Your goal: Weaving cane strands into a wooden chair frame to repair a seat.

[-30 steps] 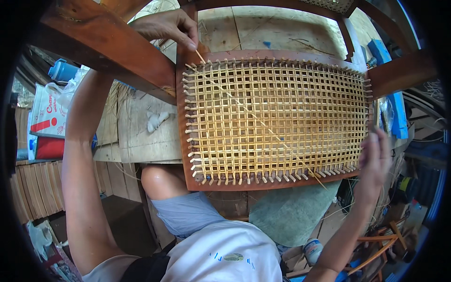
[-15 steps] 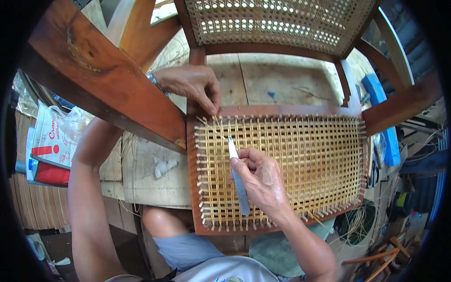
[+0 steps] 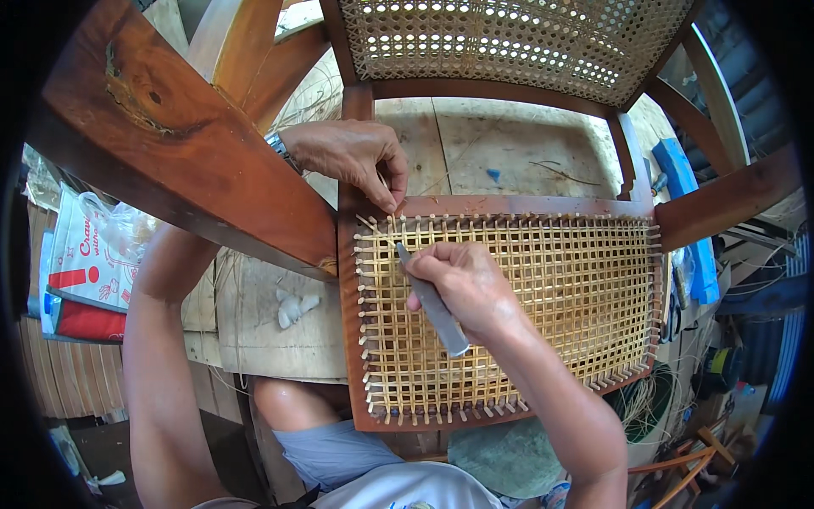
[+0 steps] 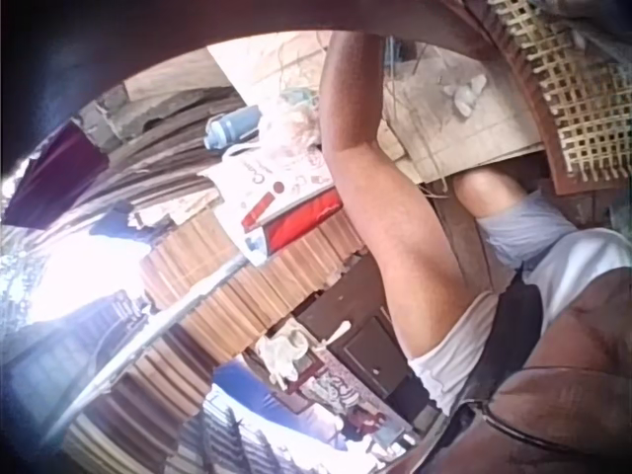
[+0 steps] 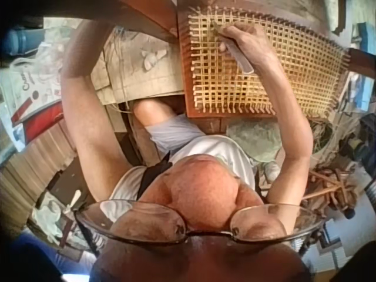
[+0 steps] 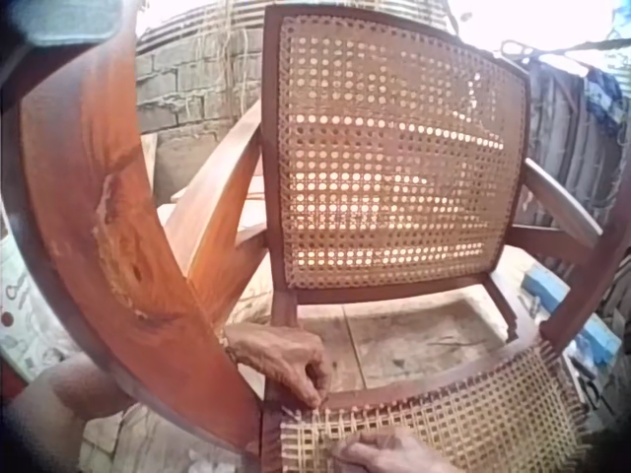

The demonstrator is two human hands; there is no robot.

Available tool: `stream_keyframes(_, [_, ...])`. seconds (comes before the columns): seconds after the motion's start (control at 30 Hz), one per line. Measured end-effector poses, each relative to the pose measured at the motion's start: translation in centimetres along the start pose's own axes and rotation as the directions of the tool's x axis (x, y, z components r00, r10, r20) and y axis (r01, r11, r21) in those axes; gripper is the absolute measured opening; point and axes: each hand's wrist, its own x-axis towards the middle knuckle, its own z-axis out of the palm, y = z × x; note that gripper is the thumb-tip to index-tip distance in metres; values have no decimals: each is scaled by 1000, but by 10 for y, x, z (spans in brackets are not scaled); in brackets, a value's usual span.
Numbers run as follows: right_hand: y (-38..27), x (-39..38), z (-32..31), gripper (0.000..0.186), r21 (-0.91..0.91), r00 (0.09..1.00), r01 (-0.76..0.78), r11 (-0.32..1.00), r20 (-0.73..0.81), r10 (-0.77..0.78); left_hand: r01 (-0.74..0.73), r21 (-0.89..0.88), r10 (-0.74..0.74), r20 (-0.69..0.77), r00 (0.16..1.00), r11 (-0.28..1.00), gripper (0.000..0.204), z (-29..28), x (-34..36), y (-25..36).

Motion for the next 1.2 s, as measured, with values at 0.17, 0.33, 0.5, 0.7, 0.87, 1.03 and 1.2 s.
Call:
stream_keyframes(0.17, [-24, 0, 0, 22, -128, 998, -68, 989, 2, 69, -47, 5, 47, -24, 999, 999, 23, 6, -1, -3])
stream_keyframes(0.33, [-22, -1, -3, 22, -128, 997, -69, 989, 32, 74, 63, -74, -59, 53, 997, 995, 26, -1, -1, 1])
stream_keyframes(0.5, [-32, 2, -7, 28, -311, 997, -34, 950, 50, 52, -188, 5, 188, -69, 980, 982, 27, 8, 8, -31])
stream_keyframes(0.7, [-42, 4, -4, 34, -444, 994, -42, 895, 72, 82, 0, 26, -1, 54, 999, 1000, 25, -3, 1, 3])
stream_keyframes(0.87, [-36, 4, 3, 35, -583, 999, 6, 813, 43, 24, -20, 117, 21, -5, 1000, 993, 24, 2, 1, 3])
stream_keyframes(1.03, [-34, 8, 7, 36, -470, 1000, -26, 882, 0, 29, -156, -56, 154, -46, 987, 986, 25, 12, 0, -5])
stream_keyframes(1.2, [-33, 16, 5, 40, -600, 996, 40, 799, -42, -81, -75, 97, 77, -17, 997, 992, 29, -2, 1, 3])
